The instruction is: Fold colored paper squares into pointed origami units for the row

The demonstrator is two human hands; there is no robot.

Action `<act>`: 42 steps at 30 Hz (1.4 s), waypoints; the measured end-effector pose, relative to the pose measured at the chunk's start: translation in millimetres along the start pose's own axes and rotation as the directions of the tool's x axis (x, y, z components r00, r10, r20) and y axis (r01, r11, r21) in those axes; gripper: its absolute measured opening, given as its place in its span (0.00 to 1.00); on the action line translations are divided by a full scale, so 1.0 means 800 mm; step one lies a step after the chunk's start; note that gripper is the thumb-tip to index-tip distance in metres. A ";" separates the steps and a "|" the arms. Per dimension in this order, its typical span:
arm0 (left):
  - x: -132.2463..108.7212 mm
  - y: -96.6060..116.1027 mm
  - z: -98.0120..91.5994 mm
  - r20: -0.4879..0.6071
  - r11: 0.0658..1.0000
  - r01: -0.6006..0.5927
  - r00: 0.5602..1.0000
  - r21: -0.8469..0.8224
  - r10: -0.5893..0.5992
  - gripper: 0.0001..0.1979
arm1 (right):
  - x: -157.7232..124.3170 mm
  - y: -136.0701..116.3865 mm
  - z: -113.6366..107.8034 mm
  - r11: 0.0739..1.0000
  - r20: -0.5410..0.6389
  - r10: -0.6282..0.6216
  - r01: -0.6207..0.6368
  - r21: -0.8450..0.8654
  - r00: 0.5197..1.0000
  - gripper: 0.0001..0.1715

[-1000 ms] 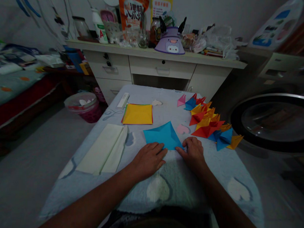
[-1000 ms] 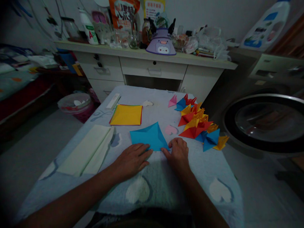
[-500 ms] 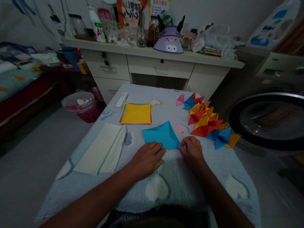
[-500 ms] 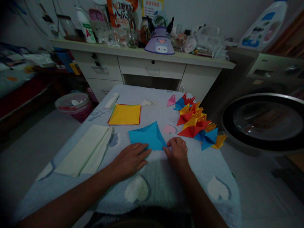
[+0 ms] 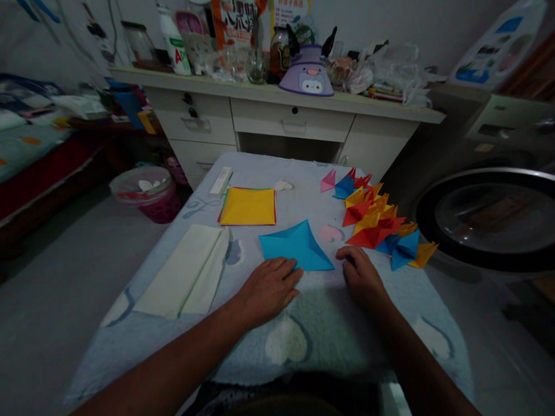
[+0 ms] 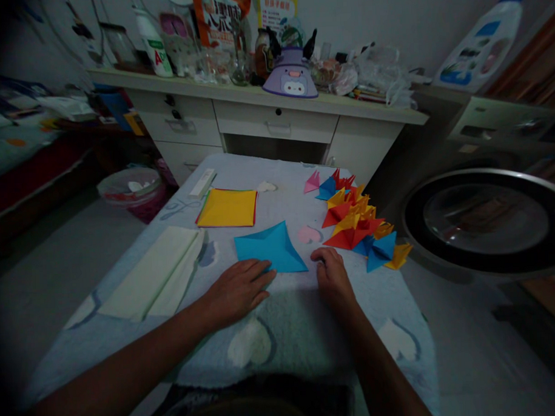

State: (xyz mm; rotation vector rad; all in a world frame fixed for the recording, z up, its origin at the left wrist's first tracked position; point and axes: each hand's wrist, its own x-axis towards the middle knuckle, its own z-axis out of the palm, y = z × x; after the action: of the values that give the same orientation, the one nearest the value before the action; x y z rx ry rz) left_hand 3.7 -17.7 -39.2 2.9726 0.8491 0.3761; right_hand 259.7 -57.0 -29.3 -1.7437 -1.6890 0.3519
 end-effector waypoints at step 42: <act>-0.044 -0.003 -0.031 0.063 0.970 0.211 0.974 0.119 -0.219 0.16 | -0.036 -0.049 0.013 0.776 0.438 -0.284 0.473 -0.418 0.853 0.28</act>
State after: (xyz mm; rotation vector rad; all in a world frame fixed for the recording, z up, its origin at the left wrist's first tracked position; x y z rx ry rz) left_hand -32.4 -35.3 -23.3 2.9280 1.2068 0.2134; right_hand 219.3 -84.3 -20.1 -1.6839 -2.5394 0.0097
